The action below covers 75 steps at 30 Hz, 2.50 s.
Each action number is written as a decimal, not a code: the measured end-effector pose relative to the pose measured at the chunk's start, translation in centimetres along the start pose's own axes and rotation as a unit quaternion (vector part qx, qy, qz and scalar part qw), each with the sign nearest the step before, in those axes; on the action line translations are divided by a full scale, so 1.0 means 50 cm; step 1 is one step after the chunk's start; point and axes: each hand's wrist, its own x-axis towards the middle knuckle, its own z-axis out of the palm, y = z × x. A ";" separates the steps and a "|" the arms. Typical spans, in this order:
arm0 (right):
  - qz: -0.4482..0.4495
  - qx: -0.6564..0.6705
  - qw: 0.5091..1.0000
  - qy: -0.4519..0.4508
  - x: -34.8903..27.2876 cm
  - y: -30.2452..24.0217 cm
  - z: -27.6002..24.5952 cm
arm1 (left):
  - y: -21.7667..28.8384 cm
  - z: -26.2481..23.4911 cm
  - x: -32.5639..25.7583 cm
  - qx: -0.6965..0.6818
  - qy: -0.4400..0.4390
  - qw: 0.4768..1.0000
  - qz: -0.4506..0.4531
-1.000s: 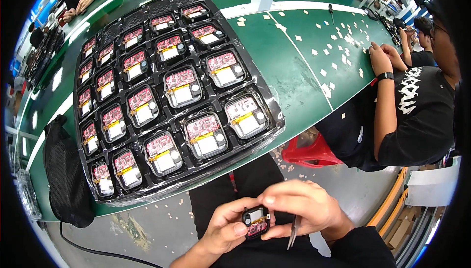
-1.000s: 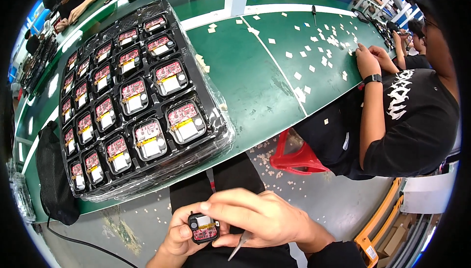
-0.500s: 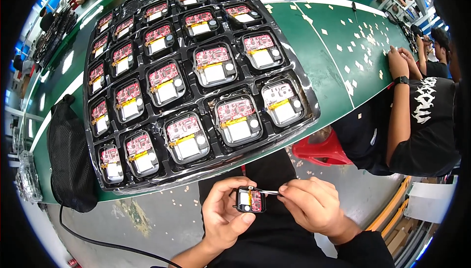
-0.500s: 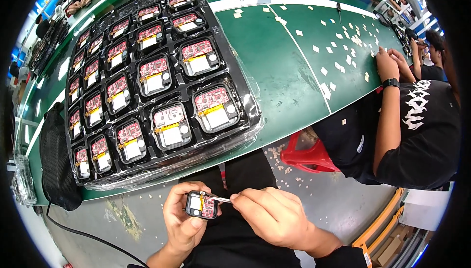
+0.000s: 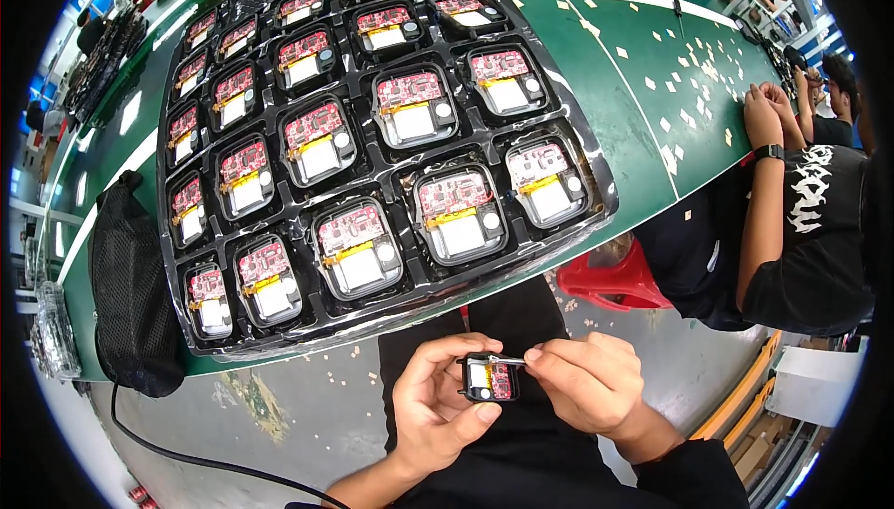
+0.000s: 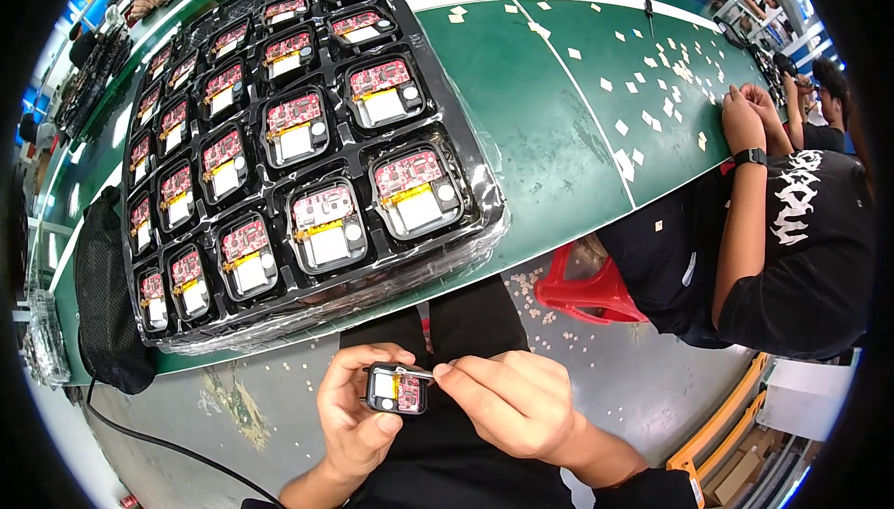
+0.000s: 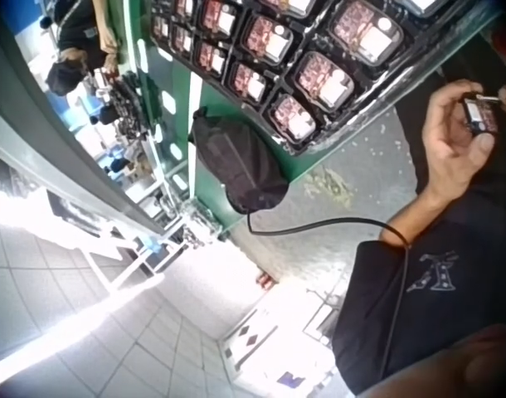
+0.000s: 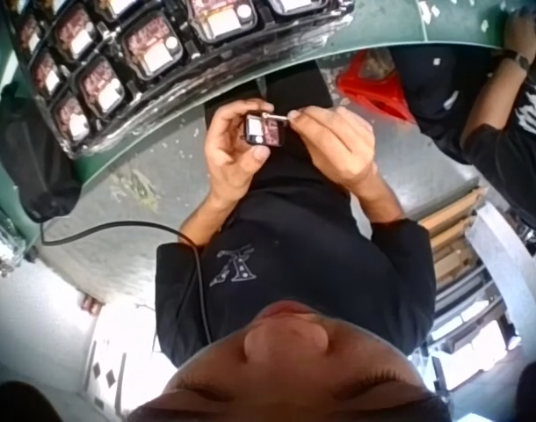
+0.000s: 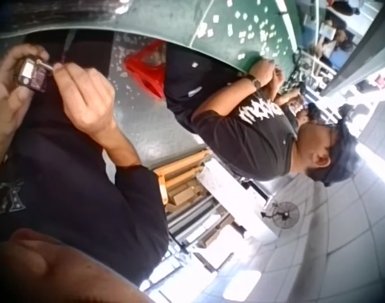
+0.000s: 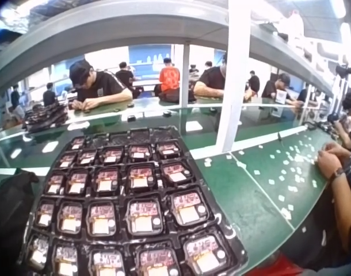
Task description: The recorder is seen assembling small electronic components into a tray at a factory workbench.
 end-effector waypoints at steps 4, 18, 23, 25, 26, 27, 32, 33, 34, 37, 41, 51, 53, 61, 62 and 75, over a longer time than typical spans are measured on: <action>0.077 0.130 0.988 0.002 -0.008 0.007 0.011 | -0.002 0.000 0.001 0.000 -0.003 1.000 0.020; 0.027 0.003 1.000 0.006 -0.007 -0.001 0.016 | 0.008 0.022 0.001 0.092 0.115 0.989 -0.018; 0.022 0.001 1.000 0.006 -0.010 0.000 0.017 | 0.001 -0.001 -0.002 0.041 0.021 0.999 0.021; 0.019 -0.001 1.000 0.007 -0.008 0.000 0.018 | 0.002 -0.003 -0.002 0.047 0.019 0.999 0.021; 0.019 0.000 1.000 0.007 -0.007 0.000 0.018 | 0.002 -0.004 -0.002 0.052 0.016 0.998 0.021; 0.039 0.026 0.999 0.006 -0.005 -0.001 0.018 | 0.001 -0.003 -0.002 0.052 0.017 0.998 0.021; 0.081 0.080 0.993 -0.005 -0.004 -0.003 0.021 | -0.001 -0.006 -0.001 0.050 0.008 0.998 0.026; 0.087 0.090 0.992 -0.002 -0.005 -0.002 0.022 | 0.000 -0.005 -0.001 0.050 0.009 0.998 0.026; 0.094 0.098 0.991 0.002 -0.006 -0.002 0.023 | 0.001 -0.003 -0.001 0.047 0.011 0.998 0.026; 0.100 0.102 0.990 0.001 -0.005 -0.003 0.025 | -0.001 -0.003 0.000 0.053 0.012 0.998 0.032; 0.098 0.102 0.990 -0.005 -0.010 -0.001 0.021 | 0.001 -0.005 -0.001 0.055 0.006 0.998 0.033; 0.104 0.123 0.987 0.006 -0.013 0.003 0.028 | 0.003 -0.001 0.000 0.053 -0.007 0.998 0.035; 0.108 0.125 0.986 0.006 -0.011 0.002 0.031 | 0.003 -0.004 0.003 0.053 -0.004 0.998 0.030; 0.090 0.099 0.991 0.010 -0.006 -0.001 0.032 | 0.006 -0.007 0.000 0.060 -0.001 0.997 0.039; 0.093 0.095 0.991 0.012 -0.008 0.001 0.026 | 0.006 -0.003 0.004 0.059 -0.009 0.998 0.032; 0.039 0.013 0.999 0.005 -0.007 -0.004 0.029 | 0.011 0.004 0.002 0.078 0.016 0.995 0.057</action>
